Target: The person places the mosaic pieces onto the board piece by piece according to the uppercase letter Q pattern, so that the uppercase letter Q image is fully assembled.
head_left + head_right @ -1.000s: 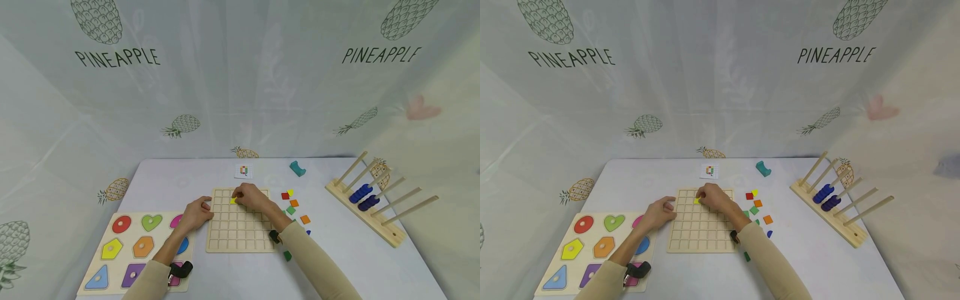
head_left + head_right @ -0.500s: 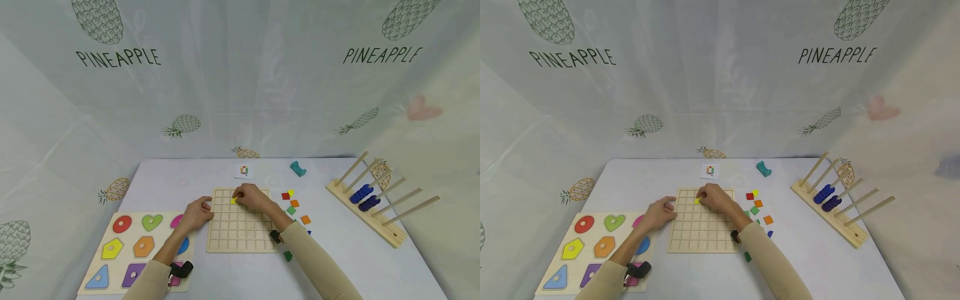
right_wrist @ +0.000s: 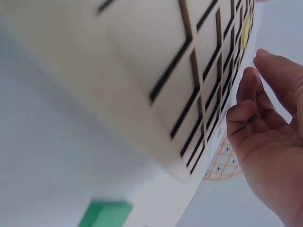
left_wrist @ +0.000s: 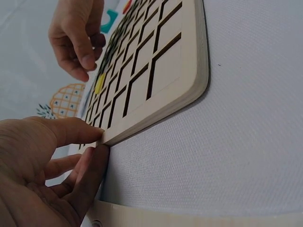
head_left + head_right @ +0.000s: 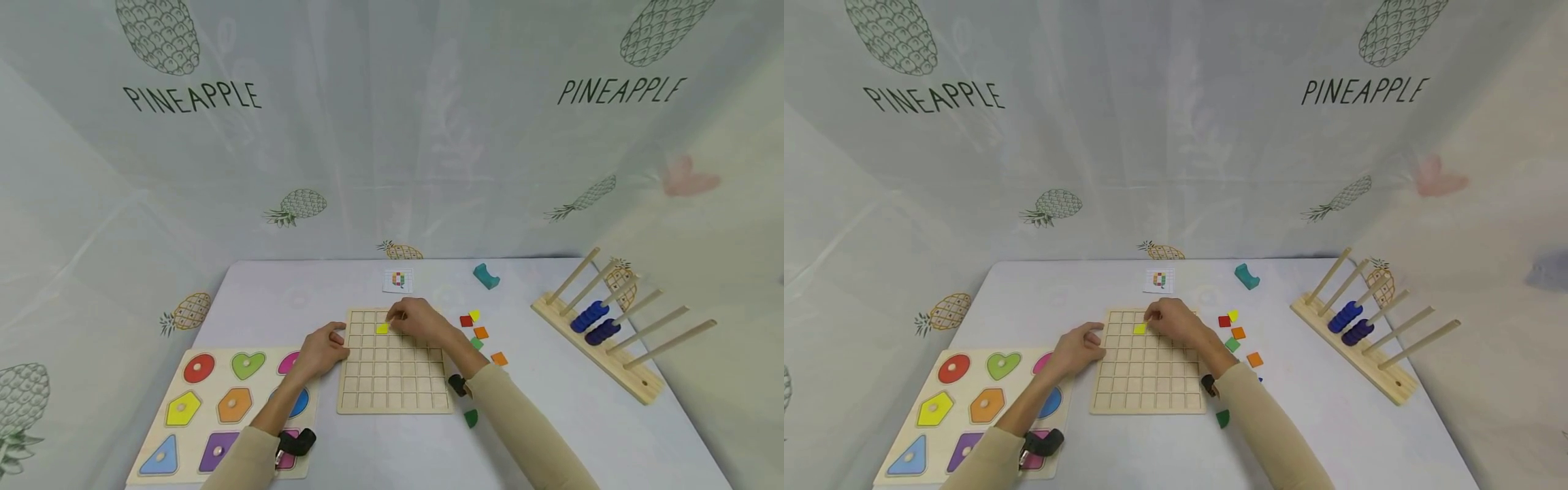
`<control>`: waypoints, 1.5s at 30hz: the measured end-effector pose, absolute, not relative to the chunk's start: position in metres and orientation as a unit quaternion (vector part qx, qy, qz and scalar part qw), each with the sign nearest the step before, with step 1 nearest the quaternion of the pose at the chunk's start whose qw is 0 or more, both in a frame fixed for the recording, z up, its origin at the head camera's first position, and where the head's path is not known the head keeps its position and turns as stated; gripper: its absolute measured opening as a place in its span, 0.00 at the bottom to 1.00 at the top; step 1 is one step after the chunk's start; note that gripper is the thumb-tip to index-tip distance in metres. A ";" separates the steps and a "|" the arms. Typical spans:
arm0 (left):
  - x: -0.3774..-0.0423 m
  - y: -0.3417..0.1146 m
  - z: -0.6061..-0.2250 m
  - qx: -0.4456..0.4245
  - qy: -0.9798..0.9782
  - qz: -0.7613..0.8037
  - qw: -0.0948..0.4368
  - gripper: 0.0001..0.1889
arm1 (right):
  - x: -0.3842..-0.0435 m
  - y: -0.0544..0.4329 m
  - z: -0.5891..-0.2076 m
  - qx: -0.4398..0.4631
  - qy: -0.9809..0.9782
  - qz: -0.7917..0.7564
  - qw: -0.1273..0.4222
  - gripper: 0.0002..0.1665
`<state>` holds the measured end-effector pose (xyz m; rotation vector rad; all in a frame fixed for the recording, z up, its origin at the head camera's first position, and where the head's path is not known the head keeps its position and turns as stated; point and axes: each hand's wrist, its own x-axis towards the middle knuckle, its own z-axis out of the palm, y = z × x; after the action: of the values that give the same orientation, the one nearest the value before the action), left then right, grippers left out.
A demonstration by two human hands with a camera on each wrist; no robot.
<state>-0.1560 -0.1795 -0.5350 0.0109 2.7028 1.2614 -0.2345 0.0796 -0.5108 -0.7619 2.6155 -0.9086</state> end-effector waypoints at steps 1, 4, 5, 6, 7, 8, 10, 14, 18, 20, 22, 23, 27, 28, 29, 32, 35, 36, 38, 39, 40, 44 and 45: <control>-0.156 -0.180 -0.535 0.004 0.903 0.423 0.080 0.31 | -0.235 0.082 -0.511 -0.261 0.904 -0.311 0.134 0.09; -0.156 -0.180 -0.536 0.003 0.903 0.423 0.078 0.31 | -0.239 0.091 -0.510 -0.254 0.907 -0.307 0.134 0.09; -0.157 -0.181 -0.536 0.003 0.903 0.422 0.078 0.31 | -0.240 0.094 -0.510 -0.249 0.908 -0.307 0.135 0.09; -0.157 -0.181 -0.536 0.002 0.903 0.422 0.077 0.31 | -0.241 0.097 -0.509 -0.247 0.909 -0.307 0.134 0.09; -0.157 -0.181 -0.536 0.002 0.904 0.421 0.076 0.31 | -0.241 0.101 -0.509 -0.243 0.910 -0.308 0.134 0.08; -0.157 -0.181 -0.535 0.001 0.904 0.420 0.076 0.31 | -0.242 0.105 -0.508 -0.239 0.911 -0.309 0.135 0.09; -0.156 -0.181 -0.535 0.002 0.904 0.420 0.077 0.31 | -0.242 0.113 -0.506 -0.231 0.910 -0.315 0.138 0.09; -0.156 -0.180 -0.535 0.000 0.905 0.418 0.080 0.31 | -0.241 0.131 -0.500 -0.216 0.908 -0.327 0.150 0.10; -0.155 -0.180 -0.536 -0.003 0.907 0.414 0.080 0.31 | -0.239 0.150 -0.497 -0.201 0.906 -0.339 0.153 0.11; -0.155 -0.180 -0.535 -0.004 0.907 0.414 0.080 0.31 | -0.239 0.159 -0.498 -0.192 0.907 -0.342 0.152 0.11; -0.155 -0.179 -0.535 -0.005 0.906 0.416 0.081 0.31 | -0.240 0.168 -0.499 -0.184 0.910 -0.340 0.152 0.11; -0.155 -0.179 -0.534 -0.005 0.906 0.416 0.081 0.31 | -0.240 0.172 -0.499 -0.180 0.911 -0.339 0.152 0.11; -0.155 -0.178 -0.533 -0.006 0.905 0.417 0.081 0.31 | -0.242 0.187 -0.499 -0.166 0.915 -0.338 0.147 0.12; -0.155 -0.178 -0.532 -0.006 0.905 0.417 0.080 0.31 | -0.242 0.190 -0.499 -0.164 0.915 -0.339 0.143 0.12; -0.155 -0.178 -0.532 -0.006 0.905 0.417 0.080 0.31 | -0.242 0.193 -0.499 -0.162 0.916 -0.339 0.140 0.12; -0.155 -0.179 -0.532 -0.006 0.905 0.417 0.080 0.31 | -0.242 0.202 -0.499 -0.157 0.918 -0.341 0.130 0.11; -0.155 -0.179 -0.534 -0.007 0.906 0.415 0.080 0.31 | -0.243 0.210 -0.502 -0.150 0.919 -0.339 0.133 0.12; -0.155 -0.179 -0.534 -0.007 0.907 0.414 0.080 0.31 | -0.243 0.213 -0.503 -0.146 0.920 -0.338 0.135 0.12; -0.155 -0.180 -0.534 -0.007 0.907 0.413 0.080 0.31 | -0.243 0.217 -0.507 -0.136 0.922 -0.335 0.139 0.12; -0.155 -0.180 -0.534 -0.006 0.907 0.414 0.080 0.31 | -0.243 0.219 -0.508 -0.134 0.923 -0.331 0.140 0.12; -0.155 -0.180 -0.534 -0.006 0.907 0.414 0.080 0.31 | -0.242 0.221 -0.509 -0.130 0.924 -0.329 0.142 0.12; -0.155 -0.179 -0.534 -0.003 0.906 0.417 0.078 0.31 | -0.241 0.226 -0.510 -0.115 0.926 -0.327 0.151 0.11; -0.155 -0.179 -0.534 -0.002 0.906 0.417 0.078 0.31 | -0.241 0.227 -0.510 -0.115 0.926 -0.326 0.153 0.12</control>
<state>-0.1551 -0.1790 -0.5339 -0.0056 2.7126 1.2490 -0.2411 0.2268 -0.5103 -0.3294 2.6548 -0.9353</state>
